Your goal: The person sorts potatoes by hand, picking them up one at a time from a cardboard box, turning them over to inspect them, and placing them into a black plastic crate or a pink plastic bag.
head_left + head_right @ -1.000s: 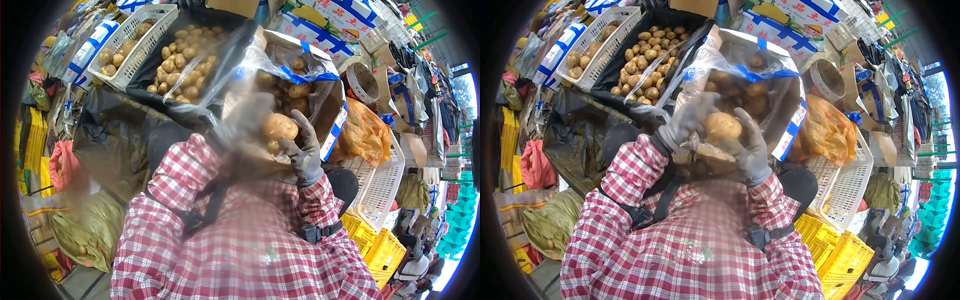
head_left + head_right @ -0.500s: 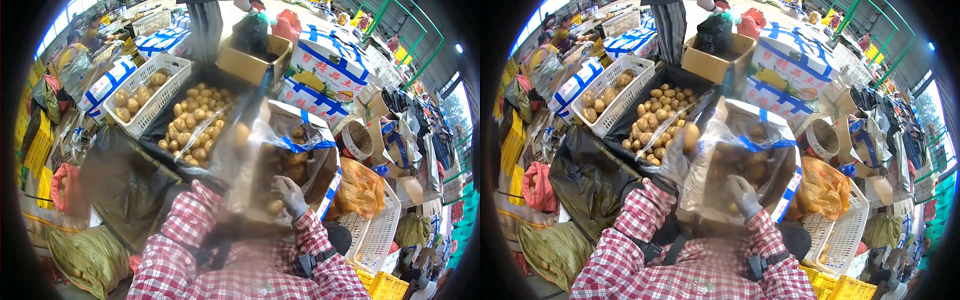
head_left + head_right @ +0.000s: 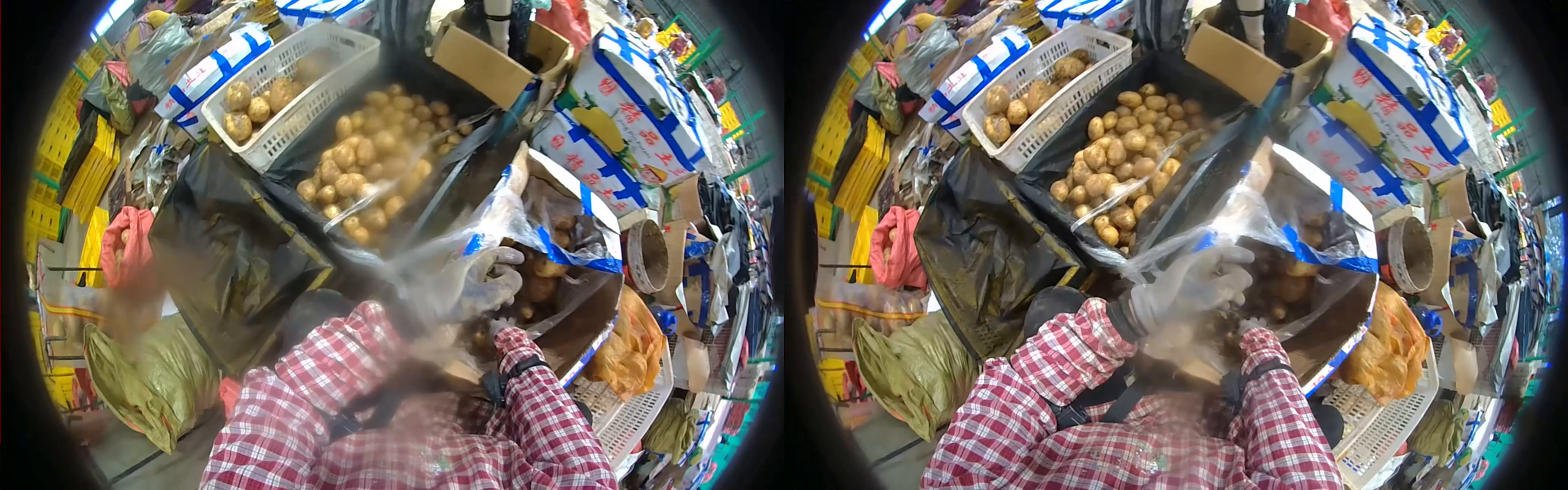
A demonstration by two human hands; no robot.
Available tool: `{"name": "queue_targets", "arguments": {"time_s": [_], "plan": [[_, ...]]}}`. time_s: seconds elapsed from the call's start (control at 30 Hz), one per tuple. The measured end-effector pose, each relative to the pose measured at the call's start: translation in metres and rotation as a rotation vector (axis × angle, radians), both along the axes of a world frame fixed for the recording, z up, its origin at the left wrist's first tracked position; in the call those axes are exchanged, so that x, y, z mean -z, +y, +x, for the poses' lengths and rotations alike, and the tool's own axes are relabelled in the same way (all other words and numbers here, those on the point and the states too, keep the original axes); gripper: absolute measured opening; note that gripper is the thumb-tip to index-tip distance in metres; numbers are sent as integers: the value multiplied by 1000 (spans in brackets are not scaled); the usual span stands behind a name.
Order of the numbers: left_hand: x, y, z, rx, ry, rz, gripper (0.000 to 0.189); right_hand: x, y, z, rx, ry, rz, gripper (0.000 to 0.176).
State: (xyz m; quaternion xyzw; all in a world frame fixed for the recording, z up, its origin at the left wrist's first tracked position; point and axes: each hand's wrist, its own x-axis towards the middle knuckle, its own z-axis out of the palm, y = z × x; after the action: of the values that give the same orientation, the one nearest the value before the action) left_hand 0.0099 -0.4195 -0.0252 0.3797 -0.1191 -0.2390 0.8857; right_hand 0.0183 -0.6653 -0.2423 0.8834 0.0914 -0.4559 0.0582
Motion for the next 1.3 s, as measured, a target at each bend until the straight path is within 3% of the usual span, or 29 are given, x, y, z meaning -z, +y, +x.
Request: {"name": "queue_targets", "arguments": {"time_s": [0.1,0.2,0.23,0.27,0.33,0.43,0.47,0.5,0.57,0.6,0.7,0.8,0.9,0.93,1.0,1.07,1.13,1.17,1.27,1.3], "plan": [[6,-4,1,-83,-130,119,54,11,-25,-17,-110,113,-96,47],[-16,1,0,-39,-19,290,51,31,-45,-39,-80,181,-105,47],[-31,8,-1,-17,2,415,51,50,-52,-49,2,210,-154,55],[-37,20,0,-73,-139,545,50,27,-43,-57,8,128,-136,64],[-40,52,10,-176,-388,729,46,13,-43,-67,122,33,-7,60],[-32,108,47,-327,-526,927,36,45,-55,-72,293,76,176,59],[-24,127,67,-351,-488,1079,32,49,-56,-70,276,93,165,59],[-2,146,90,-398,-268,948,31,48,-53,-68,261,110,157,59],[47,188,132,-484,-274,1112,32,45,-51,-64,279,124,159,59],[64,204,152,-517,-513,1402,34,49,-53,-66,260,109,190,63],[101,213,216,-546,-801,1704,41,55,-60,-73,275,84,274,68],[135,202,282,-382,-769,2039,63,75,-69,-86,233,20,285,66],[159,190,340,-62,-658,2333,80,81,-76,-90,287,61,306,68],[165,184,355,-59,-581,2264,85,79,-76,-91,302,90,314,69],[180,181,378,158,-558,2286,91,76,-74,-92,333,141,275,70],[186,179,395,149,-394,2249,78,76,-68,-89,353,167,206,72],[158,165,386,317,-457,2324,68,75,-65,-85,352,176,182,75],[170,169,389,157,-488,2319,42,73,-64,-83,348,176,181,76],[147,154,382,173,-392,2340,31,51,-53,-71,385,243,172,78],[177,172,379,-84,-360,2226,29,47,-51,-64,405,259,168,79]]}}
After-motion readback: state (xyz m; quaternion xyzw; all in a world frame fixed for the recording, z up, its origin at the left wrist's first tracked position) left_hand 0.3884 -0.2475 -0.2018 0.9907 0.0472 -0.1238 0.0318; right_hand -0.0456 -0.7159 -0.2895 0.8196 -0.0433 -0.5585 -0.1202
